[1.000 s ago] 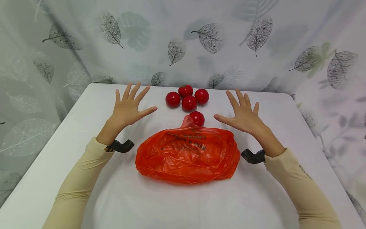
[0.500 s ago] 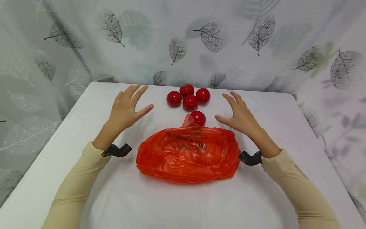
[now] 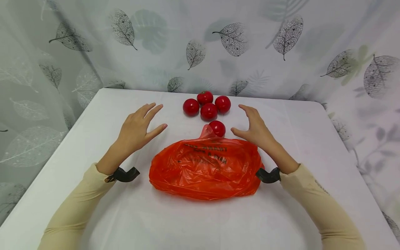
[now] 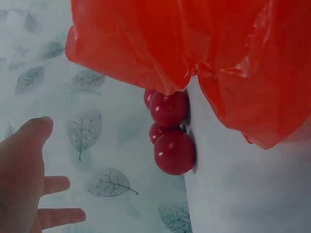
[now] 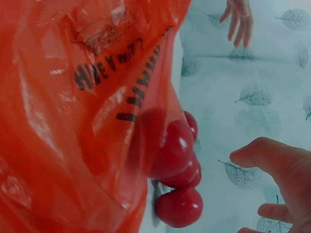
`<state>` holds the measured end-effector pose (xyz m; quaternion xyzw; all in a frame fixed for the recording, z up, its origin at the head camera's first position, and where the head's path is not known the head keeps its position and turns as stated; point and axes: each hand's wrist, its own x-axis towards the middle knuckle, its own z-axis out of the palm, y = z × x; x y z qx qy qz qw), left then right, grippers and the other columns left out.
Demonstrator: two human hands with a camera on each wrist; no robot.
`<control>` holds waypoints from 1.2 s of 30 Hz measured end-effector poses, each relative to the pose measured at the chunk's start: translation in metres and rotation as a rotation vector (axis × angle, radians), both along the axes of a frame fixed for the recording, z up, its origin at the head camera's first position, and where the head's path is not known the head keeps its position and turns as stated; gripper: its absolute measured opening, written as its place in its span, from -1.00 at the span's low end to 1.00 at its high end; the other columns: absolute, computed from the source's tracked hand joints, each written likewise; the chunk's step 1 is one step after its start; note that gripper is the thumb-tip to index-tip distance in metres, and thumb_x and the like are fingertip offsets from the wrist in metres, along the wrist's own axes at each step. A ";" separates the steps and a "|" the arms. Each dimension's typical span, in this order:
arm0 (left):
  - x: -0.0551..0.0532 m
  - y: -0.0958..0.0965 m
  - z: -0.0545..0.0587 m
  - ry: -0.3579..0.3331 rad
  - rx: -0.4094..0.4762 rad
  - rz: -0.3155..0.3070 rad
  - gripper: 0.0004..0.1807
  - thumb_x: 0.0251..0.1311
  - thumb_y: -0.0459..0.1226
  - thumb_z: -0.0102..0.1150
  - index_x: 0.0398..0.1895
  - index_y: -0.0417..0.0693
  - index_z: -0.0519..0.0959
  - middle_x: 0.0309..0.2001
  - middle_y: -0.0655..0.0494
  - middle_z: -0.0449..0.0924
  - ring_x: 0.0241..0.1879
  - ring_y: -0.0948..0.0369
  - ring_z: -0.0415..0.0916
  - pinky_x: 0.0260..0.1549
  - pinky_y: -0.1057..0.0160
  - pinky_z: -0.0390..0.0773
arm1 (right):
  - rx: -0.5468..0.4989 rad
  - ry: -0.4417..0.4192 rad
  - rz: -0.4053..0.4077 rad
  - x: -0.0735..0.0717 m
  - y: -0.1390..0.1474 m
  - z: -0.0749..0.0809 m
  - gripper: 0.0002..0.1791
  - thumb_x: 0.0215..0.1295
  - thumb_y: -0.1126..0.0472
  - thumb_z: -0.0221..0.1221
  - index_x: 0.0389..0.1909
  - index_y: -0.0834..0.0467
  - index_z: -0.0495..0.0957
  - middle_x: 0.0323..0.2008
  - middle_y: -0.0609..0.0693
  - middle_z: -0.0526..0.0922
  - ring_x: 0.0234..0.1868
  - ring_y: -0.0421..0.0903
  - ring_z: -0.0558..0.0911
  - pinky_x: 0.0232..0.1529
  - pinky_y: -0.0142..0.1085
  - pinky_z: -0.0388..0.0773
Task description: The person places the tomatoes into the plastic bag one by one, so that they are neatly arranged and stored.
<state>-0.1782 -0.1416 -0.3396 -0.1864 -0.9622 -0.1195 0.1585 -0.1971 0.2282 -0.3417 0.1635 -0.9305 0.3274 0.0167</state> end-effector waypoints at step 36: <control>0.074 0.007 -0.029 -0.465 0.211 -0.202 -0.36 -0.03 0.09 0.29 0.19 0.27 0.42 0.14 0.12 0.44 0.12 0.12 0.43 -0.06 0.06 0.57 | -0.289 -0.121 0.105 -0.011 -0.024 -0.056 -0.35 0.18 0.21 0.23 0.30 0.14 0.28 0.22 0.27 0.29 0.13 0.26 0.45 0.03 0.07 0.47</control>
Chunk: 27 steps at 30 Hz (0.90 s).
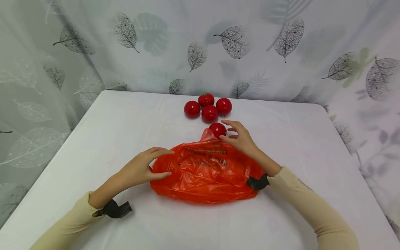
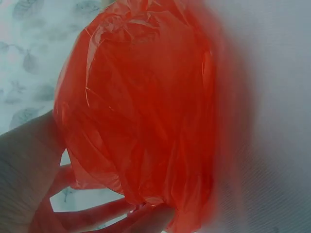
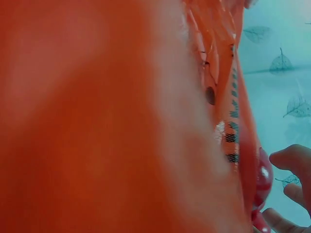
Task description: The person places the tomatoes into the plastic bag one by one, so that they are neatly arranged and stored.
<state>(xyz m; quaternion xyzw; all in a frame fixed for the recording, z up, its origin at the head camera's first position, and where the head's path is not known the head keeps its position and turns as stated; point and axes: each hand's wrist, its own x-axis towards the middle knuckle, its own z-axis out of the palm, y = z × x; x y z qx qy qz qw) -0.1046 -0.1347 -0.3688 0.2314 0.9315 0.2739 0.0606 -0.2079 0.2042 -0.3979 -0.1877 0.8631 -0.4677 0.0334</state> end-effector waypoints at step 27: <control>0.011 0.000 -0.015 0.098 -0.040 -0.046 -0.52 -0.05 -0.03 0.33 0.00 0.10 0.57 0.03 0.04 0.51 0.00 0.13 0.51 -0.06 0.14 0.57 | -0.005 -0.066 -0.040 0.012 -0.024 0.018 -0.39 0.12 0.36 0.25 0.18 0.34 0.23 0.17 0.33 0.32 0.10 0.33 0.45 0.04 0.10 0.46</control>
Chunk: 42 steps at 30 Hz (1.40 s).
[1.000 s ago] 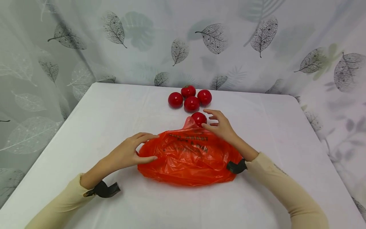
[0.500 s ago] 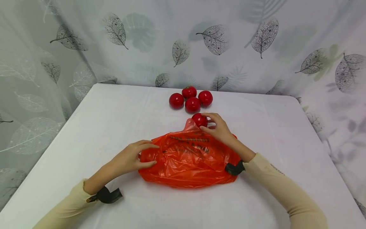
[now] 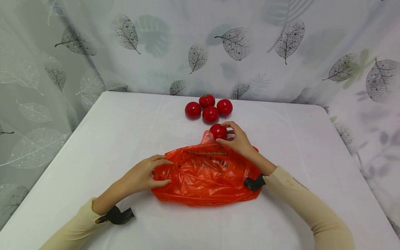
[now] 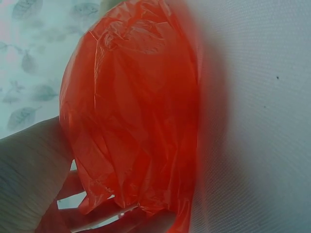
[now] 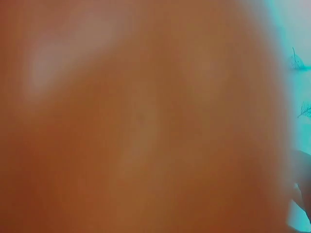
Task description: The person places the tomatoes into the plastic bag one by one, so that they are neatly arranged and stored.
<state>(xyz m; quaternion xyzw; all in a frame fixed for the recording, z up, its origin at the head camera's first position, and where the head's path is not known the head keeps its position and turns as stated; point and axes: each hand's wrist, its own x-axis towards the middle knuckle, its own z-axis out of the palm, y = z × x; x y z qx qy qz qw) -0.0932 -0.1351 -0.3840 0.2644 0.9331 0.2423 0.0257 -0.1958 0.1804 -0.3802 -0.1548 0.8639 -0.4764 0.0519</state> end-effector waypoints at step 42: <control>0.002 0.001 0.000 -0.022 -0.043 0.006 -0.39 -0.06 0.01 0.33 0.09 -0.04 0.52 0.08 0.00 0.50 0.06 0.09 0.50 -0.05 0.11 0.57 | -0.122 0.119 -0.093 -0.014 0.014 -0.017 -0.39 -0.01 0.19 0.38 0.07 0.17 0.35 0.08 0.15 0.50 -0.07 0.05 0.61 -0.17 -0.44 0.59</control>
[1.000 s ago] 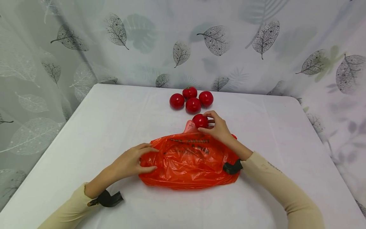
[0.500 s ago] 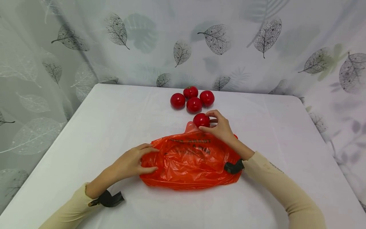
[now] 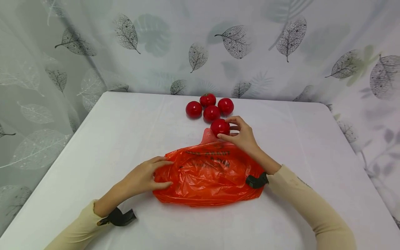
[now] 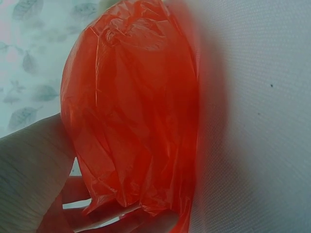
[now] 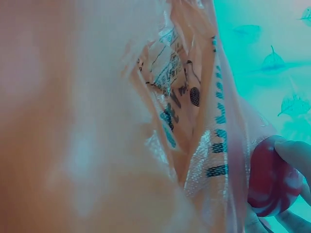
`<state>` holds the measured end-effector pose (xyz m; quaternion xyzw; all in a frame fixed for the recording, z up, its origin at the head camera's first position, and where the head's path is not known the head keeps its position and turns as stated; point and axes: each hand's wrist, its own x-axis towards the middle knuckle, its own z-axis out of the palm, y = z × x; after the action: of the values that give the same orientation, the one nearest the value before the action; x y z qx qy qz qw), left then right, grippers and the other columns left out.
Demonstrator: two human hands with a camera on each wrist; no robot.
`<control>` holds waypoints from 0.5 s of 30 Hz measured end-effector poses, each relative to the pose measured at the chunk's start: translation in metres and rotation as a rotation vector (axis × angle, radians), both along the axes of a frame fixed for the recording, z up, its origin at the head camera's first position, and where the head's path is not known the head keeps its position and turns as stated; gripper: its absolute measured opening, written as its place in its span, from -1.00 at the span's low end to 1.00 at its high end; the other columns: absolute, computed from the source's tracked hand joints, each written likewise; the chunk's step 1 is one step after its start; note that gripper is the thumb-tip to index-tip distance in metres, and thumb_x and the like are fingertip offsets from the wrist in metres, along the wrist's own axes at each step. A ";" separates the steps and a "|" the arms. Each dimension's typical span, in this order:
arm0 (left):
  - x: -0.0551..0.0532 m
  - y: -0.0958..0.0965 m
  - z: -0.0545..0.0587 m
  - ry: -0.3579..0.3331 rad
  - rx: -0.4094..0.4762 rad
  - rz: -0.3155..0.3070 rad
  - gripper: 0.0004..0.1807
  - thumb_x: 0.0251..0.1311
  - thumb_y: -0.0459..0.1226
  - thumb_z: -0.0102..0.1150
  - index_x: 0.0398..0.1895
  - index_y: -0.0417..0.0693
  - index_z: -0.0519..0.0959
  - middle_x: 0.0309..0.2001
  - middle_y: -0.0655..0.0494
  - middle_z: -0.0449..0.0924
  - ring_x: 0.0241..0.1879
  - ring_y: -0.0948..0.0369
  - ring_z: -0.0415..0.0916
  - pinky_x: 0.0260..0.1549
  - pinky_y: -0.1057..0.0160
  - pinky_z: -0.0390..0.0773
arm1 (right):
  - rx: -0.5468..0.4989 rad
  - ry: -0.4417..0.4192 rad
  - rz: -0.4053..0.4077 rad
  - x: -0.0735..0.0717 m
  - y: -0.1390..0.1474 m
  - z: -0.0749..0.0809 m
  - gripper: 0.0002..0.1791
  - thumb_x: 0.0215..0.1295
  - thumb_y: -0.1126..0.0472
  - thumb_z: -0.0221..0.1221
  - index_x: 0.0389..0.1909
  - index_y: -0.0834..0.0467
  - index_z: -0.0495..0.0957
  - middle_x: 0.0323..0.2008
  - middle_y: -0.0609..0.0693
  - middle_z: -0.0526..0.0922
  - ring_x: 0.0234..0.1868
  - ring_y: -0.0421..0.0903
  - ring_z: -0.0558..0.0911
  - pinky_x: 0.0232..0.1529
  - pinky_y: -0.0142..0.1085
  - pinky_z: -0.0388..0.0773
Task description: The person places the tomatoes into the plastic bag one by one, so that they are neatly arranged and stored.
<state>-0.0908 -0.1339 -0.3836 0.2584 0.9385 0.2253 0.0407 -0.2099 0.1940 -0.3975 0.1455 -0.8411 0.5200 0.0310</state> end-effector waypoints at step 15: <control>0.002 -0.001 0.000 0.007 0.001 -0.002 -0.38 -0.05 0.02 0.32 0.10 -0.06 0.52 0.08 0.00 0.50 0.05 0.10 0.50 -0.05 0.11 0.57 | 0.006 -0.021 0.010 0.018 0.000 0.024 -0.40 0.02 0.19 0.36 0.08 0.18 0.34 0.06 0.17 0.52 -0.02 0.11 0.58 -0.18 -0.46 0.58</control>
<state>-0.0890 -0.1347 -0.3833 0.2601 0.9383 0.2250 0.0374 -0.1917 0.1944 -0.3740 0.1444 -0.8422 0.5191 0.0188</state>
